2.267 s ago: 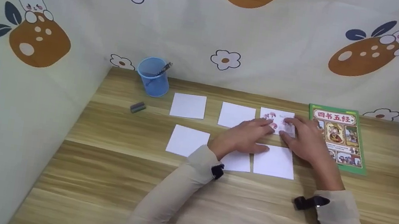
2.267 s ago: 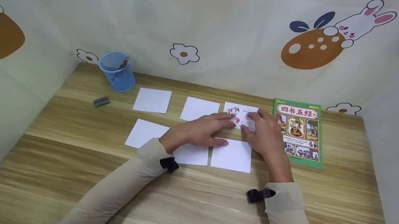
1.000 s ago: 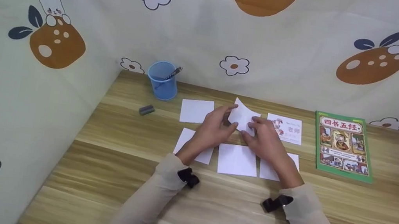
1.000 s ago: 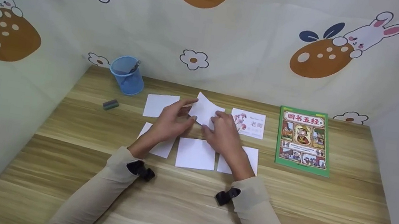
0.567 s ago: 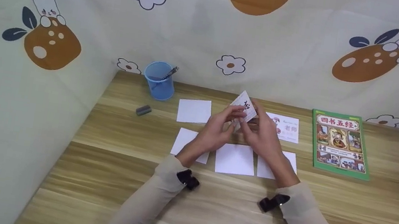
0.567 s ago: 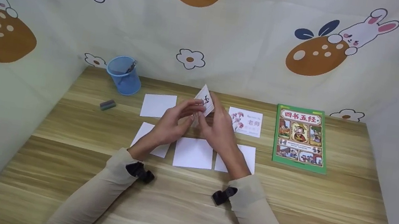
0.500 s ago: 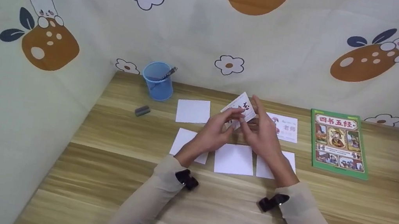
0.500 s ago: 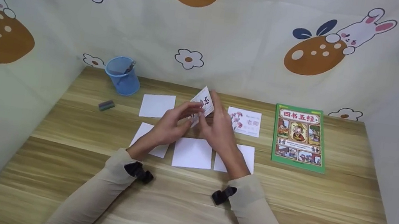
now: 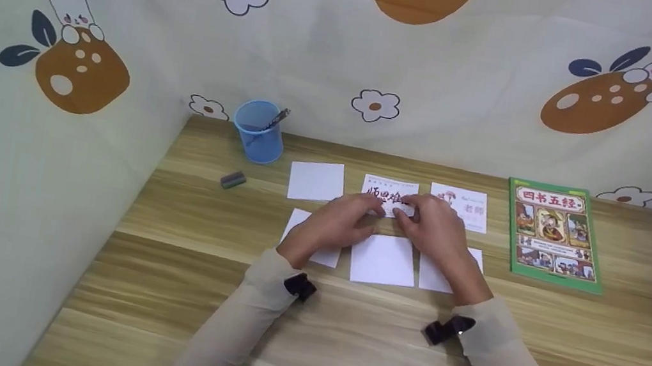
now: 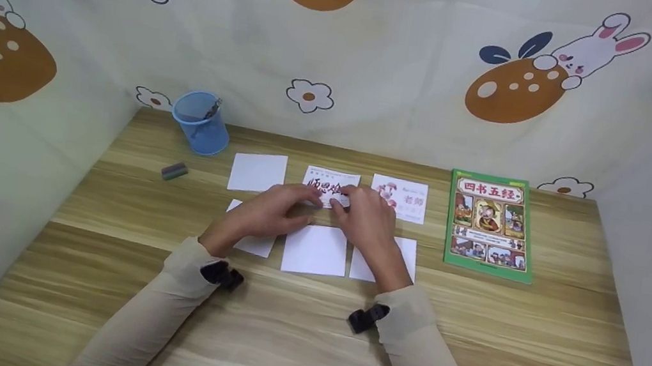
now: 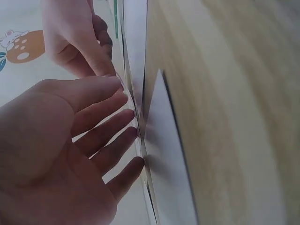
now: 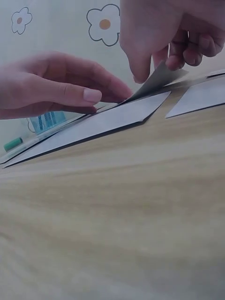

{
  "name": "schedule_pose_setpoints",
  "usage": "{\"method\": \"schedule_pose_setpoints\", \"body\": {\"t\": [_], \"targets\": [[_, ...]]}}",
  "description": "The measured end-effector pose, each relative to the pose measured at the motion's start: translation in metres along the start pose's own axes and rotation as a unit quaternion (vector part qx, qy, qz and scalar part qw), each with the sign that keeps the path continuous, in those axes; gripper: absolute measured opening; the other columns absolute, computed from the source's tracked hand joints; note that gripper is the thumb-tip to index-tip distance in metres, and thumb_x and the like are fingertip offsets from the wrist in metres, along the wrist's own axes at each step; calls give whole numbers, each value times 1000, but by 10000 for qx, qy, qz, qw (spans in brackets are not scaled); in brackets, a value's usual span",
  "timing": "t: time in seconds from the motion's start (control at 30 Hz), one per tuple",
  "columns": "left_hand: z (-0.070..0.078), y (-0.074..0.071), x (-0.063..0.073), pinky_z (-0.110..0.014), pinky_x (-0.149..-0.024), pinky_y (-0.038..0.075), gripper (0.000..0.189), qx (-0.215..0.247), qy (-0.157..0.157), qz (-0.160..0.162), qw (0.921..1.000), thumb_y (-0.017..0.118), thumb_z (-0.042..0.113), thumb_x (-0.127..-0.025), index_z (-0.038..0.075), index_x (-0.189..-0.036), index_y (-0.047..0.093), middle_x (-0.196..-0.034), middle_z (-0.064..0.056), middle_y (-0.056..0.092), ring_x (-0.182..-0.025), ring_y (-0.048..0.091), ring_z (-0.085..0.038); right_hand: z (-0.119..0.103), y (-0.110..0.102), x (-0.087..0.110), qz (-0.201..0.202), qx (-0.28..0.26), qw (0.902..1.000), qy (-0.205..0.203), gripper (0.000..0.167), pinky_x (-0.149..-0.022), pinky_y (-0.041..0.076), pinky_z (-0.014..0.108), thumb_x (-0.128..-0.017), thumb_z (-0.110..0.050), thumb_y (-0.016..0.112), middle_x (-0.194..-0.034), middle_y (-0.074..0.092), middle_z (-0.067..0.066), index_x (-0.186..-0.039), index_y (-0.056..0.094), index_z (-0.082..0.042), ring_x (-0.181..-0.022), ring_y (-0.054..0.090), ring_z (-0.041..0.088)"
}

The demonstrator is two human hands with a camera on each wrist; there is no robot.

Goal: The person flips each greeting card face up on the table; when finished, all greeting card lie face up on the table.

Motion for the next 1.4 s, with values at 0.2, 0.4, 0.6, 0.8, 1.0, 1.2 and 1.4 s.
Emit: {"method": "schedule_pose_setpoints", "body": {"t": [0.2, 0.4, 0.6, 0.8, 1.0, 1.2, 1.4], "targets": [[1, 0, 1, -39, -134, 34, 33, -189, -6, -39, 9998, 67, 18, -106, 9, -138, 70, -162, -9, 58, -157, 47, -26, 0, 2, 2, -31, 112, 9999, -59, 39, -77, 57, 49, -101, -33, 76, -110, 75, 16, -126, 79, -3, -90, 65, 30], [3, 1, 2, -39, -136, 29, 38, -108, -133, -135, 9998, 66, 20, -107, 9, -144, 65, -164, -9, 55, -162, 39, -25, 1, 3, 2, 125, 333, 9988, -333, 41, -101, 51, 57, -99, -32, 79, -128, 67, 18, -126, 79, -3, -118, 61, 39], [3, -2, 4, -40, -136, 29, 41, 34, -48, -153, 9999, 66, 19, -108, 9, -147, 63, -164, -9, 56, -164, 35, -25, 1, 3, 3, -33, 333, 9989, -313, 40, -115, 35, 64, -98, -29, 79, -145, 66, 18, -129, 77, -4, -140, 50, 43], [-2, -12, 11, -44, -133, 35, 41, 161, 114, 198, 9996, 67, 14, -105, 8, -146, 65, -162, -12, 58, -158, 45, -30, 1, 3, 1, -205, 177, 9996, -116, 42, -116, 32, 62, -99, -32, 79, -146, 66, 16, -131, 76, -4, -141, 49, 41], [-24, -29, 31, -49, -133, 36, 38, 208, 67, 759, 9969, 71, 12, -104, 5, -141, 69, -157, -16, 62, -153, 51, -35, 4, 2, 0, -205, 158, 9996, -111, 40, -117, 31, 62, -100, -30, 79, -143, 67, 17, -130, 75, -5, -141, 52, 41], [-53, -46, 57, -50, -133, 35, 36, 421, -477, 1013, 9928, 68, 15, -106, 8, -142, 68, -160, -13, 60, -156, 48, -33, 5, 3, -1, -56, 142, 9997, -170, 42, -121, 29, 64, -99, -26, 79, -144, 66, 18, -136, 71, -6, -142, 52, 42], [-80, -57, 78, -52, -129, 41, 40, 560, -859, 1245, 9869, 69, 13, -105, 6, -144, 66, -154, -15, 63, -146, 57, -33, -12, 9, -4, 62, -218, 9983, -541, 54, -121, 33, 63, -99, -28, 79, -150, 62, 18, -148, 64, -10, -146, 52, 40]]}}
Point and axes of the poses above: each hand's wrist, its own x-axis away from the middle knuckle, its own y-axis out of the palm, z = x × y, the point moved 2 cm from there along -x, towards the middle knuckle
